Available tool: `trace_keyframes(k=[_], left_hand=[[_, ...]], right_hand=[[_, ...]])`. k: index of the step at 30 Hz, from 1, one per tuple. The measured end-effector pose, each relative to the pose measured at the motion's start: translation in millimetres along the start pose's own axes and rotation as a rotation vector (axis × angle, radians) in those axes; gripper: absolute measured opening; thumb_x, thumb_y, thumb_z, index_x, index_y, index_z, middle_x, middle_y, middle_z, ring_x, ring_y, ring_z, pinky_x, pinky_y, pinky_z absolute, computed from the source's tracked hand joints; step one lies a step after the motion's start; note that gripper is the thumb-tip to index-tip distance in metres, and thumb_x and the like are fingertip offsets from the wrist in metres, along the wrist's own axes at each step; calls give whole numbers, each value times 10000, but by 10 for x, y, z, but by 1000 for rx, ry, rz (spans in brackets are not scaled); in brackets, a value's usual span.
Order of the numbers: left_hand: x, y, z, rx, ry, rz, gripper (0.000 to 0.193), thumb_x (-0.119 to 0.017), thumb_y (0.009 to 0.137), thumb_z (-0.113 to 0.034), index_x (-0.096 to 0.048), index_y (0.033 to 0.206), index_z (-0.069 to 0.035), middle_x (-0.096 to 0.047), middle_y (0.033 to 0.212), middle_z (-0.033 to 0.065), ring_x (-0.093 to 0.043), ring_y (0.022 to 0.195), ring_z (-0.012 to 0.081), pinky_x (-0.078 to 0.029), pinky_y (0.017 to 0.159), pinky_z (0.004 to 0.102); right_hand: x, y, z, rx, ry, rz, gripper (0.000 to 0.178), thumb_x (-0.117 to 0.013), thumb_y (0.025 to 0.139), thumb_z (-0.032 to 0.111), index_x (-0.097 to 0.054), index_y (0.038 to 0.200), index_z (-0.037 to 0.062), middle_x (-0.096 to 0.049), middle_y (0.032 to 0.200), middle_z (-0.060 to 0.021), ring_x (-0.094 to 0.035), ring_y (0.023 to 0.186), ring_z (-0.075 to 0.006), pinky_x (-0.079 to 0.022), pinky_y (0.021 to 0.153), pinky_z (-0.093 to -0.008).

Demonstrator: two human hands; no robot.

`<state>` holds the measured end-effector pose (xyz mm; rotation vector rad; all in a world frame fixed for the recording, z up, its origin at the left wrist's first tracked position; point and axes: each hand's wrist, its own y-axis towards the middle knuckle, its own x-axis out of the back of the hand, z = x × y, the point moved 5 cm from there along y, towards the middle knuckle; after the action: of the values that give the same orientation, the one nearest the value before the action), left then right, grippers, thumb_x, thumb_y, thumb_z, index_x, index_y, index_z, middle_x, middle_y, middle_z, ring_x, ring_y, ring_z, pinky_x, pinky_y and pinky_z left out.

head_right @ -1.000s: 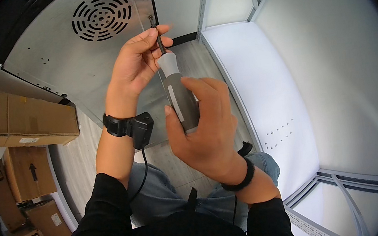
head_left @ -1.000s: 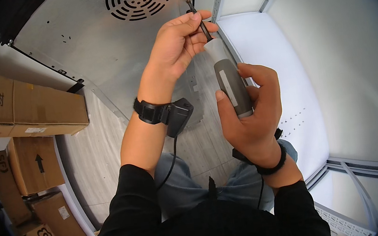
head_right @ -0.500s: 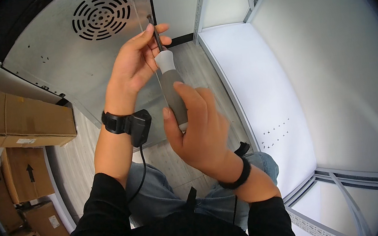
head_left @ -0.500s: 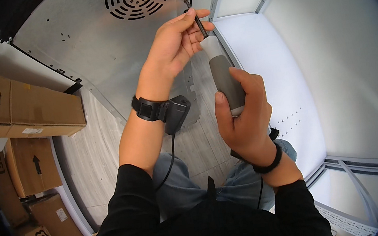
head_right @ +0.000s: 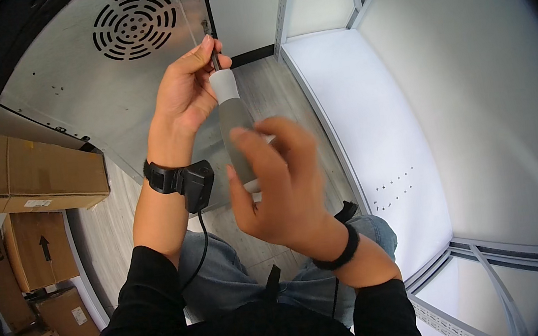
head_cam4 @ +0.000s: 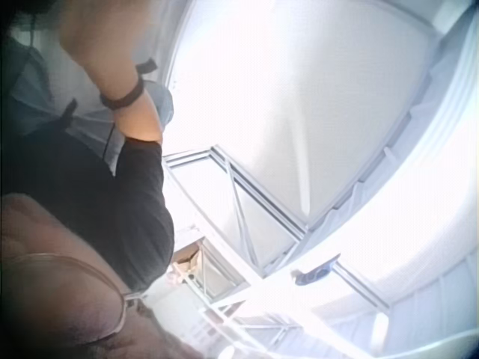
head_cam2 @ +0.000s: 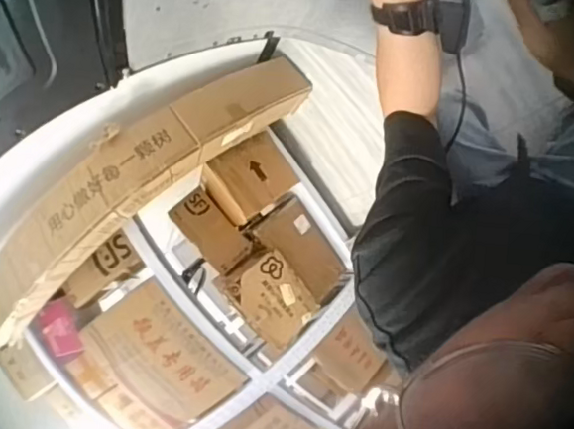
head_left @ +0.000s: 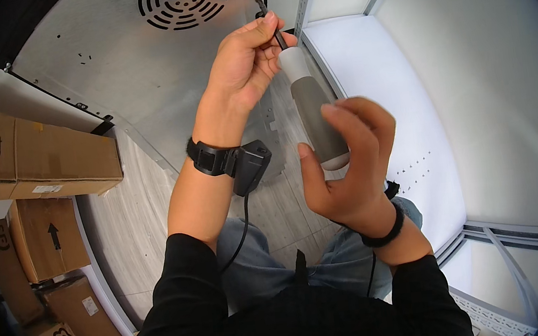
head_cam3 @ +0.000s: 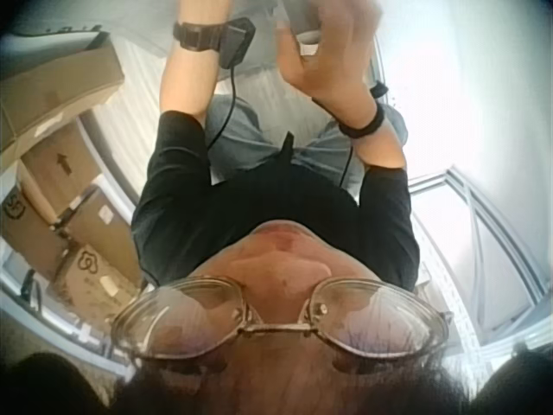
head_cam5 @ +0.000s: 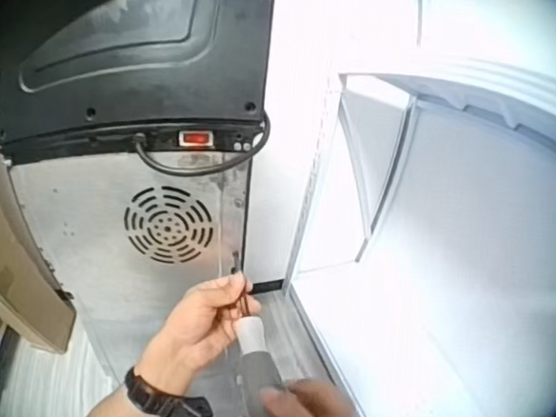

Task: The person wipes the interior of a black electronic device with a blue cloth, then uses a screwdriver to fasten screws into the device's casing and a metal backplate. The person handles the device, cloth, and screwdriver throughout the task.

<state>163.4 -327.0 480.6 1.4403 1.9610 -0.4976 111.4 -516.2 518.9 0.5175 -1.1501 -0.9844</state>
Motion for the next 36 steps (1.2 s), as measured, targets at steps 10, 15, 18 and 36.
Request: trace_keyframes(k=[10, 15, 18, 36], left_hand=[[-98, -14, -43, 62, -1, 171, 180, -513, 962, -173, -586, 1003, -14, -672, 821, 109, -609, 659, 122, -487, 603, 224], [10, 45, 5, 36, -52, 243, 184, -513, 963, -157, -586, 989, 10, -674, 830, 128, -606, 642, 107, -494, 572, 219], [-15, 26, 19, 18, -49, 143, 182, -534, 957, -175, -590, 961, -1, -675, 824, 131, -605, 622, 102, -480, 531, 208], [-16, 6, 10, -42, 78, 105, 163, -526, 945, -129, -582, 1021, 4, -633, 778, 59, -571, 702, 102, -446, 585, 217]], right_hand=[[-18, 1, -112, -108, 75, -40, 467, -707, 810, 163, -520, 1204, -4, -579, 879, -124, -587, 632, -220, -475, 498, -265], [2, -3, -156, -176, 168, 94, 511, -721, 814, 246, -510, 1194, -22, -604, 919, -136, -607, 639, -235, -486, 518, -290], [0, 75, -112, -66, 129, 49, 563, -756, 780, 258, -501, 1193, -28, -604, 895, -132, -602, 638, -249, -492, 536, -305], [107, 78, -234, -197, -84, 75, 582, -795, 679, 527, -481, 776, 47, -456, 534, -32, -445, 385, -138, -362, 371, -253]])
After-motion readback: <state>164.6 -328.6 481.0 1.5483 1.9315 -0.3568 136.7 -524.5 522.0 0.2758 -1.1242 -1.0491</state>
